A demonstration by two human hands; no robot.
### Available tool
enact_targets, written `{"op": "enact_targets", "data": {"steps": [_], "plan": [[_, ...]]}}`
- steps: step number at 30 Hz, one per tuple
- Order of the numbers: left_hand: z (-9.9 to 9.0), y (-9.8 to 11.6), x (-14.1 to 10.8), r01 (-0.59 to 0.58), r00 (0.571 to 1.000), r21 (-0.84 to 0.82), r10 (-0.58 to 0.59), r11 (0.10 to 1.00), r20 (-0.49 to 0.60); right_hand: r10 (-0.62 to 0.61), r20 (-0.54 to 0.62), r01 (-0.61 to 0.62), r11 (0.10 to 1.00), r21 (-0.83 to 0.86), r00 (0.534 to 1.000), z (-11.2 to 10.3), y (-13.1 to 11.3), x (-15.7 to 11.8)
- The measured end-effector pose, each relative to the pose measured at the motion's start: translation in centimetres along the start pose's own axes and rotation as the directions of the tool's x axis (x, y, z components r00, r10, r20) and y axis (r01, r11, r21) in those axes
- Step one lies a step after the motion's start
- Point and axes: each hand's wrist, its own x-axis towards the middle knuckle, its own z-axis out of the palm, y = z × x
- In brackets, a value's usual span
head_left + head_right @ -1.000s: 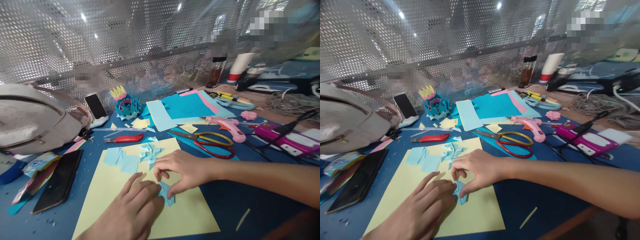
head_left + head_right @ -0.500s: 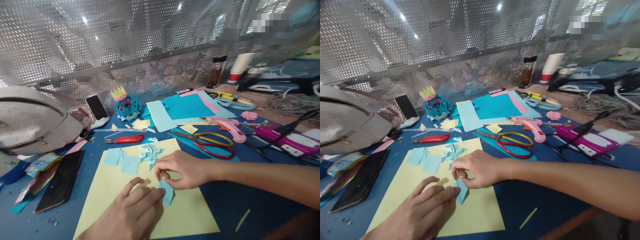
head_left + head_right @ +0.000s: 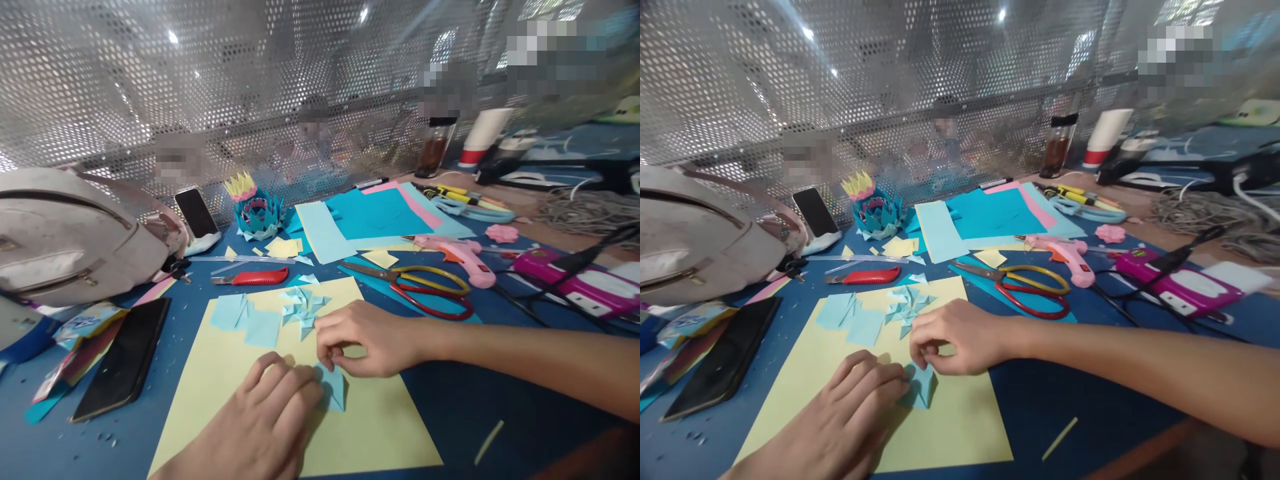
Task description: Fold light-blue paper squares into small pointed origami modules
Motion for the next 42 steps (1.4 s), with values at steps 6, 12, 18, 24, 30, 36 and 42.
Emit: {"op": "enact_targets", "data": {"steps": [6, 12, 18, 24, 30, 36, 42], "plan": [[-0.1, -0.5, 0.0, 0.028, 0.998, -0.038, -0.025, 0.999, 0.060, -0.025, -0.010, 0.025, 1.000, 0.006, 1.000, 0.1, 0.1, -0.1], [0.5, -0.8, -0.1, -0.035, 0.999, -0.090, 0.032, 0.995, -0.029, -0.020, -0.038, 0.022, 0.998, 0.052, 0.999, 0.4, 0.4, -0.1], [0.3, -0.6, -0.4, -0.050, 0.996, -0.069, 0.045, 0.996, -0.074, 0.007, 0.000, -0.007, 0.998, 0.067, 1.000, 0.3, 0.4, -0.1], [-0.4, -0.7, -0.3, -0.085, 0.994, -0.049, 0.082, 0.995, -0.065, 0.039, 0.047, -0.039, 0.999, 0.004, 0.998, 0.3, 0.6, -0.1], [0.1, -0.6, -0.3, -0.094, 0.989, -0.059, 0.087, 0.994, -0.116, 0.084, 0.020, -0.084, 0.996, 0.025, 0.996, 0.4, 0.5, -0.1], [0.2, -0.6, 0.4, -0.134, 0.968, -0.033, 0.124, 0.990, -0.217, 0.113, -0.008, -0.111, 0.989, 0.096, 0.994, 0.5, 0.2, -0.1], [1.0, -0.8, 0.3, -0.133, 0.940, -0.028, 0.117, 0.991, -0.319, 0.122, -0.015, -0.120, 0.990, 0.075, 0.992, 0.4, -0.1, 0.0]]}}
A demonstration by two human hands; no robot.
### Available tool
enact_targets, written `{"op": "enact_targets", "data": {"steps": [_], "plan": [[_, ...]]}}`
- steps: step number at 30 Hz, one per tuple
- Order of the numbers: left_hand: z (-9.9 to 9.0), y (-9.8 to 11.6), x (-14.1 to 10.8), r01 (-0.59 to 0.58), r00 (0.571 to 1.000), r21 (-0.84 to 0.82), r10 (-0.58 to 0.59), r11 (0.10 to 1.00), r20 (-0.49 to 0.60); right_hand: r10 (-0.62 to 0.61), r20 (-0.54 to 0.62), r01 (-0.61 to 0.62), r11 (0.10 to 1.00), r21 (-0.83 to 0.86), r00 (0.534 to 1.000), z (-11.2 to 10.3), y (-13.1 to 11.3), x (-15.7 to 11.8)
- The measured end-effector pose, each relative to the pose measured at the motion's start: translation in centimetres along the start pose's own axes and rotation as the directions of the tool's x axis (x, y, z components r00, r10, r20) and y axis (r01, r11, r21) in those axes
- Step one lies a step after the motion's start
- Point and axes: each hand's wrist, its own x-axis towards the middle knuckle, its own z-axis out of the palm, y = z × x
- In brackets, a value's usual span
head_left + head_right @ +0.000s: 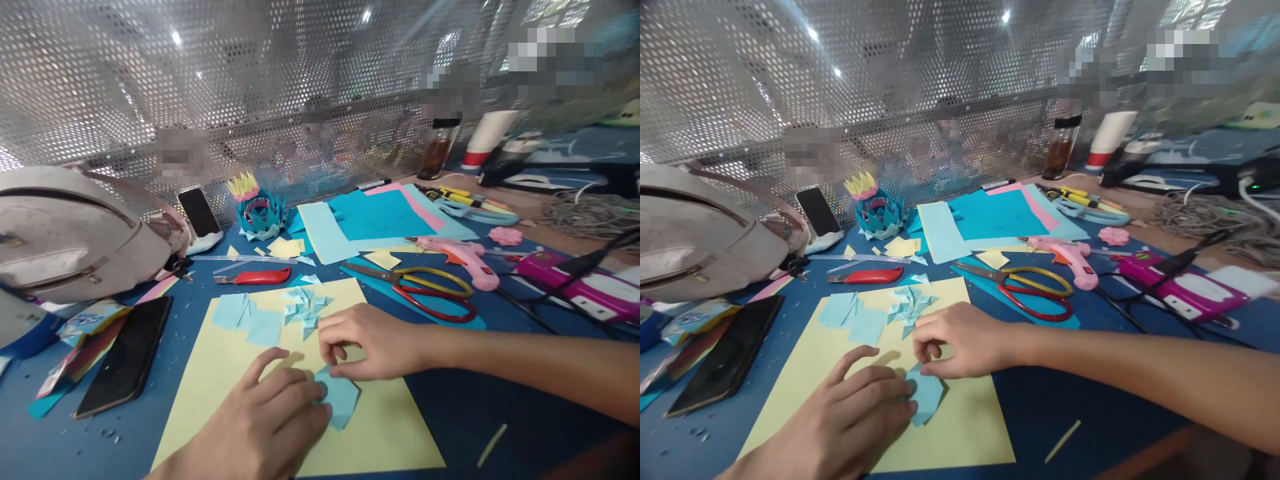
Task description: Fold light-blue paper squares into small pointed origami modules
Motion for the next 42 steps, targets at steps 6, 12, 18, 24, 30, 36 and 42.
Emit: {"op": "enact_targets", "data": {"steps": [6, 12, 18, 24, 30, 36, 42], "plan": [[-1.4, -0.1, 0.4, -0.016, 0.986, 0.023, 0.011, 1.000, 0.168, 0.034, -0.043, -0.035, 0.999, -0.023, 0.998, 0.2, -0.2, 0.1], [-1.1, -0.1, 0.2, -0.022, 0.988, 0.050, 0.014, 0.999, 0.155, -0.010, -0.091, 0.008, 1.000, -0.029, 0.996, 0.3, 0.0, 0.0], [-0.5, 0.0, 0.2, 0.006, 0.999, 0.071, -0.008, 0.997, 0.034, -0.202, -0.132, 0.183, 0.973, -0.141, 0.971, 0.6, 0.5, -0.3], [-0.1, -0.1, 0.0, 0.041, 0.998, 0.063, -0.043, 0.997, 0.042, -0.347, -0.080, 0.303, 0.891, -0.338, 0.934, 0.4, 0.7, -0.4], [0.9, -0.2, -1.1, 0.067, 0.998, 0.079, -0.067, 0.995, -0.005, -0.410, -0.051, 0.356, 0.842, -0.405, 0.911, 0.1, 0.5, -0.3], [0.9, -0.2, -1.4, 0.062, 0.998, 0.062, -0.063, 0.996, 0.016, -0.447, -0.037, 0.386, 0.809, -0.444, 0.894, -0.1, 0.4, -0.4], [1.2, -0.2, -1.5, 0.065, 0.998, 0.057, -0.067, 0.996, 0.022, -0.479, -0.021, 0.424, 0.795, -0.434, 0.878, -0.2, 0.7, -0.3]]}}
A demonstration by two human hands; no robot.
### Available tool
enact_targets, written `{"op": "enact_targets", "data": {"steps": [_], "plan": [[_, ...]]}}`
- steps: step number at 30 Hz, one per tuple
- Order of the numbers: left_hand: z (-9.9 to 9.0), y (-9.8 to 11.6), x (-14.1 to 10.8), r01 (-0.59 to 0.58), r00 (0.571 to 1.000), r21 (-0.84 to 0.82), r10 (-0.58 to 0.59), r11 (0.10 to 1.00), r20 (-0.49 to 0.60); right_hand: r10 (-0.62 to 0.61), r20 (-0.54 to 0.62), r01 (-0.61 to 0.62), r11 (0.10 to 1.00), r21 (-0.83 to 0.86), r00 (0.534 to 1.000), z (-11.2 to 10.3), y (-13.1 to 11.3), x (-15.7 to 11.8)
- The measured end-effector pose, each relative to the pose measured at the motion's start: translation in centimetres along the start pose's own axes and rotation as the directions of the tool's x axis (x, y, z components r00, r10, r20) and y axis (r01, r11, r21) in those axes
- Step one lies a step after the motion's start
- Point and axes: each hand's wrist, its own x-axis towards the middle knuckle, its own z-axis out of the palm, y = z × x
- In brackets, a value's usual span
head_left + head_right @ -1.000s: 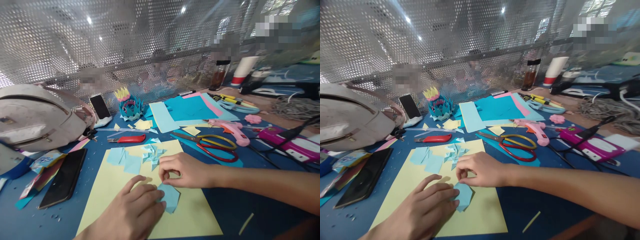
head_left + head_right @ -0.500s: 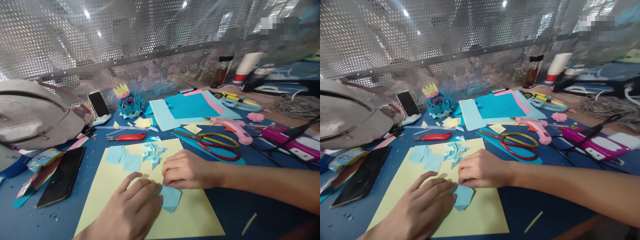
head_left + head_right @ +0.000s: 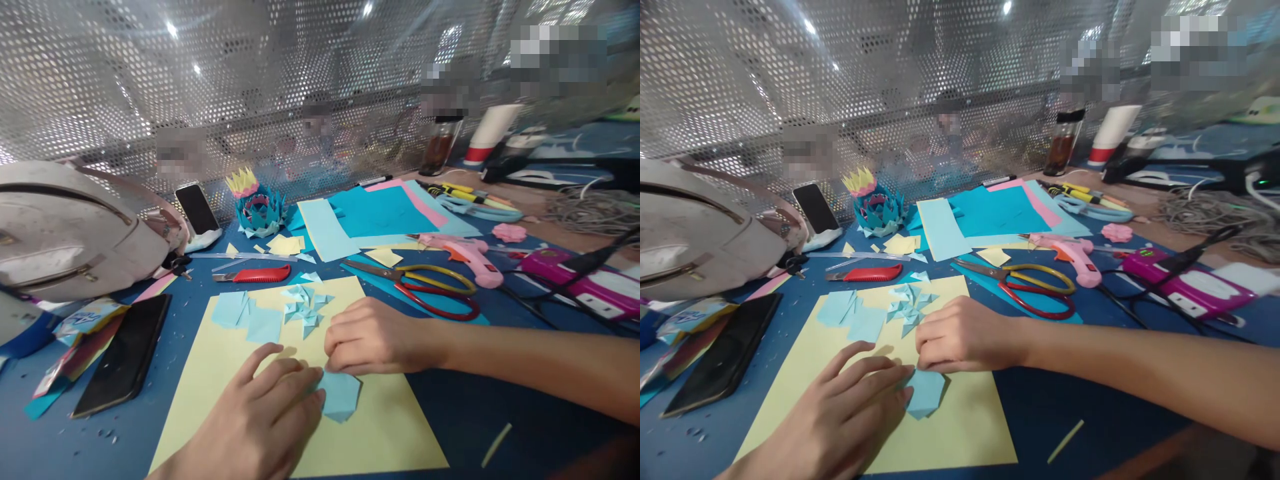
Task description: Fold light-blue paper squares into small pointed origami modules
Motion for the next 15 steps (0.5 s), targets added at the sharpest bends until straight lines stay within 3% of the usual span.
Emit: {"op": "enact_targets", "data": {"steps": [7, 11, 15], "plan": [[-0.7, 0.1, 0.4, -0.001, 1.000, 0.012, 0.001, 1.000, -0.007, 0.005, 0.017, -0.006, 0.999, 0.041, 1.000, 0.0, 0.2, -0.2], [-2.2, 0.2, 1.2, 0.002, 0.989, 0.001, -0.003, 1.000, 0.148, 0.111, 0.037, -0.117, 0.966, 0.231, 0.993, 0.2, 0.5, -0.3], [-2.8, 0.1, 1.6, -0.015, 0.990, -0.003, 0.015, 1.000, 0.142, 0.176, 0.035, -0.177, 0.918, 0.356, 0.984, 0.3, 0.7, -0.3]]}}
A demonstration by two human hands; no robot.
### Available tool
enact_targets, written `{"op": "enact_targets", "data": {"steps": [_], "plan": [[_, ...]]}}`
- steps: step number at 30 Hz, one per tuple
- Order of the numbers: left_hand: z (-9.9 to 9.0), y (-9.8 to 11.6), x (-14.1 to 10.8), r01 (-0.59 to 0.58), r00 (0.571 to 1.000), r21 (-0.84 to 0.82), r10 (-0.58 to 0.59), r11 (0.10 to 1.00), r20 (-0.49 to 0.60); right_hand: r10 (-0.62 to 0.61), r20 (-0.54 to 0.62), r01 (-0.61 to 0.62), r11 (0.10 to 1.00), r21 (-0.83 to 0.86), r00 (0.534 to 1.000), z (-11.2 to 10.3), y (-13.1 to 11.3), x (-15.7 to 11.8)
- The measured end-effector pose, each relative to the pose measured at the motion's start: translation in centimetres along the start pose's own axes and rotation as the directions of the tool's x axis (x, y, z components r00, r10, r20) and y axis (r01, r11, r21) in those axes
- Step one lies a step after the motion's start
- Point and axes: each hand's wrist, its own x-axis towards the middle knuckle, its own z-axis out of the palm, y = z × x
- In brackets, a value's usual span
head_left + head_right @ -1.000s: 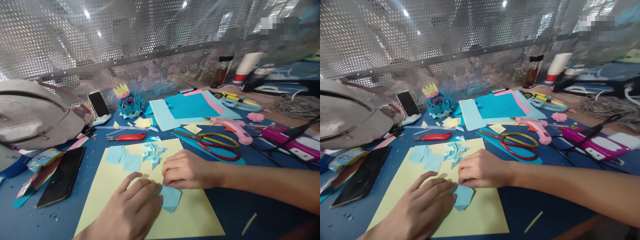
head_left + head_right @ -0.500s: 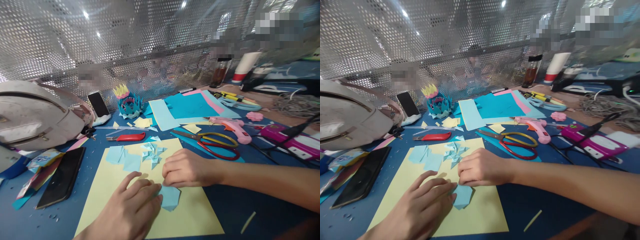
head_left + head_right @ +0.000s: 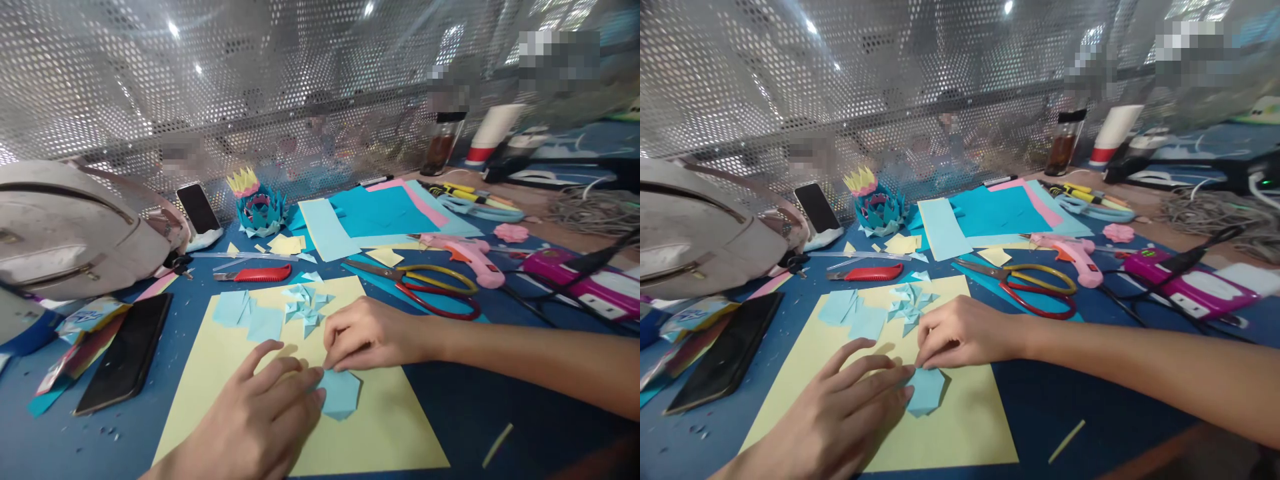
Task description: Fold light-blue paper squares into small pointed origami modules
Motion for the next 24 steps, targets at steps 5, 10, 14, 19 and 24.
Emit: {"op": "enact_targets", "data": {"steps": [5, 10, 14, 19, 24], "plan": [[0.0, -0.2, 0.0, 0.004, 1.000, -0.009, -0.003, 1.000, 0.008, -0.045, 0.035, 0.047, 0.997, -0.066, 0.998, -0.1, 0.1, -0.2], [-0.2, -0.3, 0.0, -0.001, 1.000, -0.004, 0.001, 1.000, 0.030, -0.024, 0.049, 0.029, 0.994, -0.106, 0.998, -0.2, -0.3, 0.1], [-0.4, -0.2, -0.1, -0.004, 0.998, -0.002, 0.004, 1.000, 0.066, 0.033, 0.071, -0.027, 0.995, -0.092, 0.997, -0.5, -0.7, 0.5], [-0.4, -0.1, -0.1, -0.009, 0.998, -0.014, 0.010, 1.000, 0.065, 0.016, 0.055, -0.010, 0.995, -0.103, 0.998, -0.5, -0.8, 0.5], [-0.1, -0.2, -0.1, -0.023, 0.998, 0.009, 0.023, 1.000, 0.054, 0.153, 0.011, -0.153, 0.988, -0.025, 0.988, 0.0, -1.0, 0.4]]}}
